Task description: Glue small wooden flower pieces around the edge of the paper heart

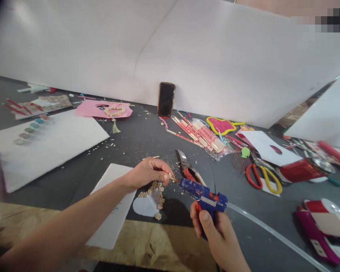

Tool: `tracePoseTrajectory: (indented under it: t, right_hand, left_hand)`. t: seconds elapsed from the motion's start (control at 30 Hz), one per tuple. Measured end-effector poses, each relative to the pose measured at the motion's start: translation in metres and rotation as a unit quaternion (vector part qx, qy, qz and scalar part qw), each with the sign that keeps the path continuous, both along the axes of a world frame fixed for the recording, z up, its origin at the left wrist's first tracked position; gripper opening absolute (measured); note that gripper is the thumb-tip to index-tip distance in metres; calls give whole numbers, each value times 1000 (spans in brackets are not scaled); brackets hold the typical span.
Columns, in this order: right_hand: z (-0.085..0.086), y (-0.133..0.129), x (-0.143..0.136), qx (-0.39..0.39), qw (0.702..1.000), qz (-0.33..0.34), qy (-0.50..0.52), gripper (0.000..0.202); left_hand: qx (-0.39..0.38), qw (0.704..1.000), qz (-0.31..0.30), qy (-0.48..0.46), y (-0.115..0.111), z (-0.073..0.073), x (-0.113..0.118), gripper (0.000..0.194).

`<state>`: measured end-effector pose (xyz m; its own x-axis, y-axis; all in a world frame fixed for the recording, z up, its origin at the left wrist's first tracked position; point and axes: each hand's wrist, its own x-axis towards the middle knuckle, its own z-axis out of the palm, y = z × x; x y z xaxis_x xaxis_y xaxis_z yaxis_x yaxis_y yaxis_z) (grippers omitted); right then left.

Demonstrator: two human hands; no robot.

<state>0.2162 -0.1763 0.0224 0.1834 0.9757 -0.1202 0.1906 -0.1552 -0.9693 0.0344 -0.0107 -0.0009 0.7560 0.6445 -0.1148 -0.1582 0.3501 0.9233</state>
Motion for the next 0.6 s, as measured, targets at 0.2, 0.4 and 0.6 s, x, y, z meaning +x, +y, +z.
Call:
tracePoseTrajectory:
  t: [0.2, 0.4, 0.6]
  right_hand:
    - [-5, -1, 6, 3, 999, 17, -30, 40]
    - [-14, 0, 10, 28, 998, 48, -27, 37]
    - [-18, -2, 14, 35, 998, 54, -26, 34]
  left_hand:
    - [7, 1000, -4, -1, 1, -2, 0, 17]
    - [9, 1000, -8, 1, 1, -3, 0, 19]
    - [14, 1000, -7, 6, 1, -2, 1, 18]
